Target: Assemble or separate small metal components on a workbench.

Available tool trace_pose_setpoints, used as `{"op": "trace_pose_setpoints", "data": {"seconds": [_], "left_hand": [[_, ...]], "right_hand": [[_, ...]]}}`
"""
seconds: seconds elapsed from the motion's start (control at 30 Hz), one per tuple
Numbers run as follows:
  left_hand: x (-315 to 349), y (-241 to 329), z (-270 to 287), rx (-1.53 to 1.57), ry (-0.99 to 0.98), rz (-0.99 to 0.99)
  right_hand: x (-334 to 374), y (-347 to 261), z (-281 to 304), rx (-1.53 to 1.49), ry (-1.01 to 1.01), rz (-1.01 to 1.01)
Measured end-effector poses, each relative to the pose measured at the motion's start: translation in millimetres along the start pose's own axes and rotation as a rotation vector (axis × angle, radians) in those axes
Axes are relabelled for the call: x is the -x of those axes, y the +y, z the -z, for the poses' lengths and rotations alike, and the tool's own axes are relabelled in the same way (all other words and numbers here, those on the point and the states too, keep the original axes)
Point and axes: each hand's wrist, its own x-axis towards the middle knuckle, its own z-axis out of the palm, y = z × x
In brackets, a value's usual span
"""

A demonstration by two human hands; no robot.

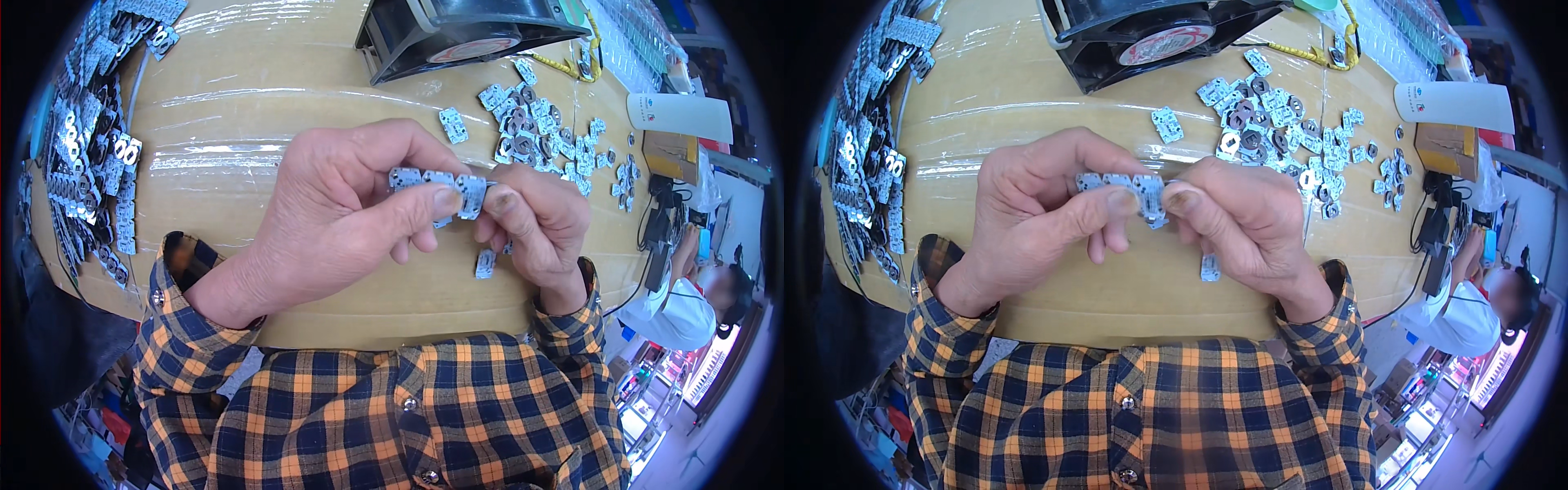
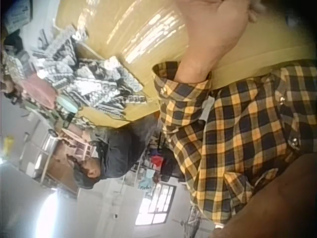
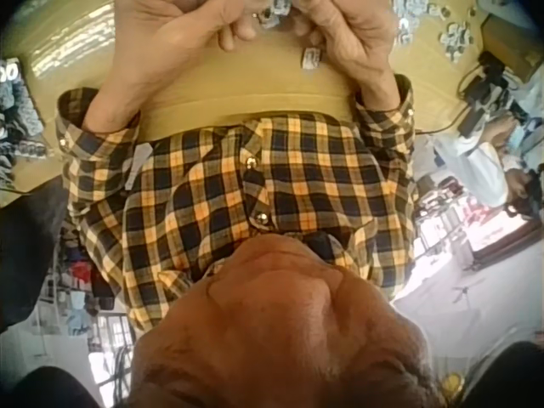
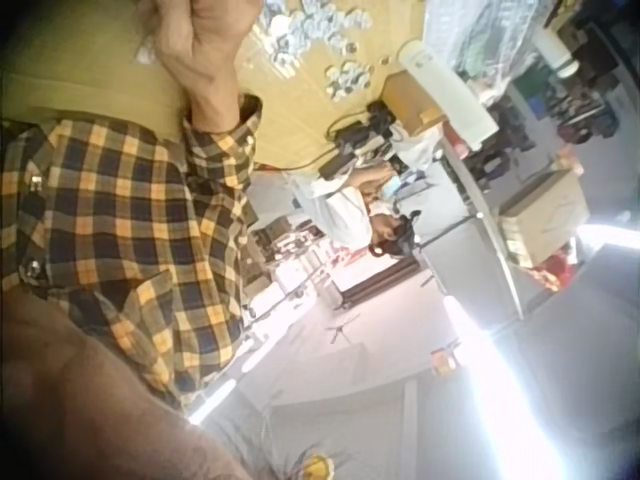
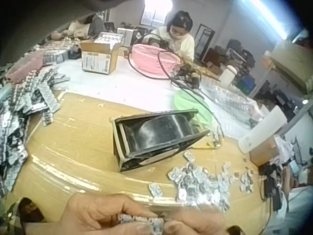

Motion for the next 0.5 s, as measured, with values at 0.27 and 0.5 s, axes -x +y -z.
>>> {"op": "trace_pose_setpoints", "data": {"seconds": [0.27, 0.5], "left_hand": [[0.3, -3.7, 1.6, -0.117, -0.054, -0.069], [-0.2, -1.1, 1.0, -0.012, 0.009, -0.066]], "right_hand": [[-1.3, -0.6, -1.9, 0.089, -0.004, 0.062], [1.6, -3.7, -0.2, -0.036, 0.040, -0.034]]}}
